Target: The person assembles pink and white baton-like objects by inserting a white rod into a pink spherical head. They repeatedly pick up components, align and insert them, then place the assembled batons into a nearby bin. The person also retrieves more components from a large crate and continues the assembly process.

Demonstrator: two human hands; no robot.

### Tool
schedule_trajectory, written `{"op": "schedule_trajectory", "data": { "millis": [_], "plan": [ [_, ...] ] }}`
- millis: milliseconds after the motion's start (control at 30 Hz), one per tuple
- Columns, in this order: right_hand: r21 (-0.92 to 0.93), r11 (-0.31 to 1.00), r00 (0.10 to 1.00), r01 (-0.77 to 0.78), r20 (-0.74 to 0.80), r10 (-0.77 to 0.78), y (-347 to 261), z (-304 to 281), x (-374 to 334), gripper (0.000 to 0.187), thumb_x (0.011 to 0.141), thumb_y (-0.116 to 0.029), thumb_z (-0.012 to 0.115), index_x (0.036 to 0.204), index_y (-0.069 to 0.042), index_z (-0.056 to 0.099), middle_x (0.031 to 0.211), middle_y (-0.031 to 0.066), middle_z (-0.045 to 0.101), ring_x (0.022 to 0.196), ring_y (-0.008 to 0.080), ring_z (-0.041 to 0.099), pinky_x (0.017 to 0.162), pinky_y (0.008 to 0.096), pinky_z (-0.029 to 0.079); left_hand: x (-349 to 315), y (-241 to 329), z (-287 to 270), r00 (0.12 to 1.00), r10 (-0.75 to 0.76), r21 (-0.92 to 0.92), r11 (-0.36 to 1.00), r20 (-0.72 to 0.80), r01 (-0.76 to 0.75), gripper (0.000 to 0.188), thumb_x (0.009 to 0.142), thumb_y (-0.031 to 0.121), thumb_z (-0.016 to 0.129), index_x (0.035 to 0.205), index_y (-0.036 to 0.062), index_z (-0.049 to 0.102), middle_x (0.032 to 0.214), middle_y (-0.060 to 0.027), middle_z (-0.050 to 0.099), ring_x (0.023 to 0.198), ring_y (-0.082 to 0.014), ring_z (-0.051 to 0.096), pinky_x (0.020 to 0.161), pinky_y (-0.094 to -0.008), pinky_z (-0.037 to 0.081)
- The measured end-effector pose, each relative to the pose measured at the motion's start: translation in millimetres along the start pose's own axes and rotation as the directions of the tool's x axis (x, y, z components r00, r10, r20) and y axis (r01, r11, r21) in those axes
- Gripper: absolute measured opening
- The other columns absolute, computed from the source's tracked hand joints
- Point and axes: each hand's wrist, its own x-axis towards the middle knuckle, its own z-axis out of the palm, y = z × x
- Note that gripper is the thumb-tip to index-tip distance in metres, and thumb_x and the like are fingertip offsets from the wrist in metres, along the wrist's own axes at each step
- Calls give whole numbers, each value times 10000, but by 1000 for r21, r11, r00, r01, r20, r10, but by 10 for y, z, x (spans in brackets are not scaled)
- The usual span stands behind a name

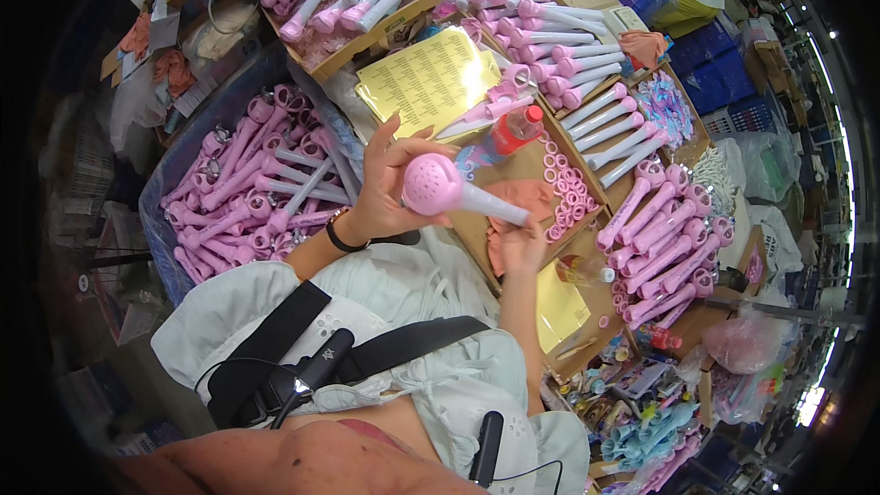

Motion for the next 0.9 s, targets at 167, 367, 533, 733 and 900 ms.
{"op": "schedule_trajectory", "data": {
  "millis": [167, 367, 533, 733, 900],
  "plan": [
    [56, 959, 948, -278, 179, 265, 430, 119, 20, 359, 823, -53, 453, 1166, 54, 463, 1194, 184, 522, 1133, 278, 504, 996, 407, 400, 130, 119, 143, 994, 93, 123, 987, 60, -100, 1194, 606, 230, 855, 1408, 113, -22, 1106, -149, 560, 1045, -261, 578, 1093, -495, 175],
    [-255, 926, 928, -280, 175, 328, 558, 635, -200, 373, 876, -146, 428, 1212, 13, 448, 1216, 169, 512, 1141, 262, 504, 965, 385, 430, 169, 181, 251, 984, 166, 87, 981, 67, -172, 1083, 555, 356, 874, 1357, 89, 196, 1059, -105, 591, 983, -240, 603, 1078, -495, 201],
    [-430, 868, 923, -249, 165, 347, 588, 759, -248, 390, 919, -225, 407, 1251, -21, 436, 1235, 157, 504, 1147, 250, 504, 939, 366, 455, 189, 181, 344, 979, 193, -74, 977, -70, -198, 843, 584, 354, 859, 1246, 99, 403, 1076, -110, 585, 977, -249, 604, 1067, -501, 216],
    [-418, 821, 895, -389, 39, 444, 593, 363, -194, 389, 944, -360, 398, 1192, -73, 484, 1090, 96, 575, 881, 168, 606, 687, 271, 521, 252, 159, 145, 962, 258, 185, 945, 87, -270, 618, 672, 184, 799, 1191, 86, 479, 1098, -163, 572, 964, -285, 593, 908, -413, 428],
    [-642, 611, 873, -463, -212, 439, 410, 72, -318, 508, 936, -518, 332, 974, -56, 540, 701, 60, 562, 363, 80, 323, 317, 212, 217, 359, -130, -212, 993, 2, 467, 882, -119, 54, 278, 807, 212, 674, 1002, 23, 617, 1004, -159, 611, 909, -254, 593, 786, -313, 473]
  ]
}}
